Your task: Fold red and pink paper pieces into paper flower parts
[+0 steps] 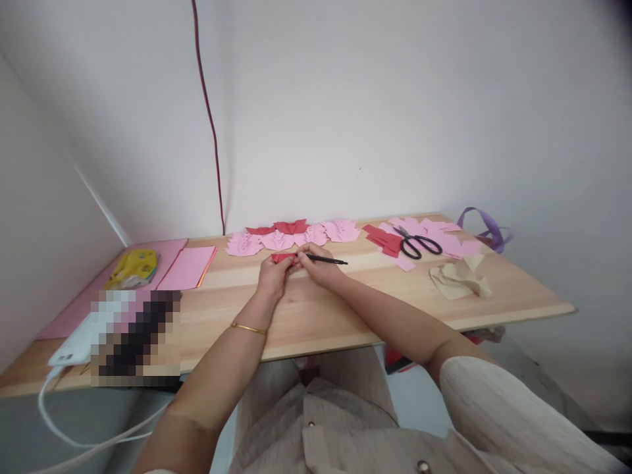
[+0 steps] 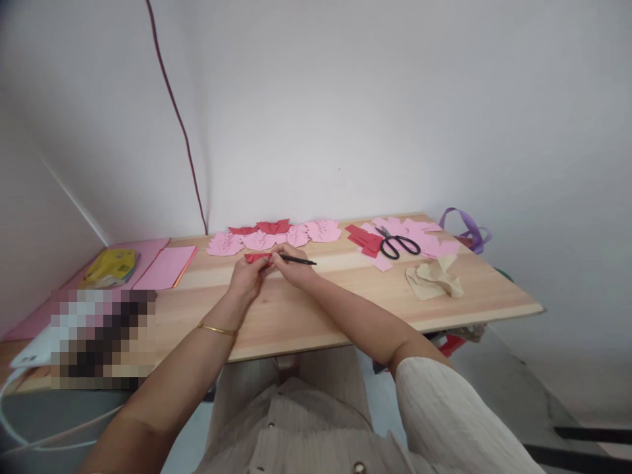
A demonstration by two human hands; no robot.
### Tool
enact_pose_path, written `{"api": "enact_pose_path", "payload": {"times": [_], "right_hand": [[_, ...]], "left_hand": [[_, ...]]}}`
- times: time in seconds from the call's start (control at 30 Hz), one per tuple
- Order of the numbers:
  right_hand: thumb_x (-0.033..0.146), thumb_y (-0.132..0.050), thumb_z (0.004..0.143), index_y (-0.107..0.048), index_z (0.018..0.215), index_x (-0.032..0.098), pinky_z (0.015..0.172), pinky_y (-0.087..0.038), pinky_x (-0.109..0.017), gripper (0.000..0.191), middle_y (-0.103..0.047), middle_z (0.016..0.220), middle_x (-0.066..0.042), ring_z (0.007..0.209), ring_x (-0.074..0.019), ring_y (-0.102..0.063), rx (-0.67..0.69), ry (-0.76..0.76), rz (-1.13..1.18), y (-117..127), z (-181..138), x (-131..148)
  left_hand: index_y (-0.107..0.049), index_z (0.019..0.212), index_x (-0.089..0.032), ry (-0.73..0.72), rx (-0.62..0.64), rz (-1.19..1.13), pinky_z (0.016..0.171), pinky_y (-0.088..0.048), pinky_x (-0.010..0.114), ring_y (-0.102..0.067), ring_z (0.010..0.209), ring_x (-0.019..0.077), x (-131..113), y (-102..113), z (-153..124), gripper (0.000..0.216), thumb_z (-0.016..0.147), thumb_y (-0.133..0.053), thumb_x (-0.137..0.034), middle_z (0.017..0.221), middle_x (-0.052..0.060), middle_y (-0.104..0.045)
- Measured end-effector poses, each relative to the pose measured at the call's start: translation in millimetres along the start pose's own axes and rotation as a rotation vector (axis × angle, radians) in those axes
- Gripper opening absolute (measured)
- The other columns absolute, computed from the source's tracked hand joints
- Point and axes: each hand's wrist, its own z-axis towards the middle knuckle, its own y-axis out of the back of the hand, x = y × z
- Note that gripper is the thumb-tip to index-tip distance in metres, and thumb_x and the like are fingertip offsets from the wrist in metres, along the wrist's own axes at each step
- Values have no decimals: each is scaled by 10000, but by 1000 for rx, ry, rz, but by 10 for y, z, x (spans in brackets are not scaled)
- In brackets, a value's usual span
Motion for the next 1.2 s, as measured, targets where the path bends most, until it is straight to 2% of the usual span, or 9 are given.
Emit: {"api": "enact_pose_path", "payload": {"times": [0.17, 0.5, 0.8, 1.2], "right_hand": [[309, -501, 842, -567, 878, 208, 685, -517, -278, 126, -684, 755, 5, 723, -142, -675, -6, -1, -34, 7, -6, -3], [316, -496, 846, -566, 880, 208, 701, -524, -283, 133, -686, 806, -3, 741, -140, -674, 0, -6, -19, -9, -6, -10], [303, -505, 833, -570, 872, 205, 702, -521, -280, 124, -681, 791, 4, 739, -139, -672, 9, -7, -14, 0, -15, 19], [321, -496, 844, -553, 888, 201, 703, -523, -275, 141, -680, 794, -1, 745, -131, -672, 1, 0, 3, -18, -4, -44]], "left_hand": [[-636, 678, -96, 2, 18, 7, 814, -559, 393, -655, 655, 146, -20, -16, -21, 190, 564, -782, -140, 674, 52, -688], [-652, 626, -91, 10, -22, 6, 785, -569, 385, -660, 658, 162, -9, -6, 0, 126, 555, -754, -113, 643, 59, -686], [-652, 647, -96, 1, -8, 9, 797, -564, 414, -662, 662, 167, 17, 14, 26, 152, 554, -769, -124, 655, 54, -685], [-659, 623, -91, 13, -8, 12, 776, -569, 364, -658, 659, 157, -17, -4, -10, 150, 537, -775, -131, 648, 61, -687]]}}
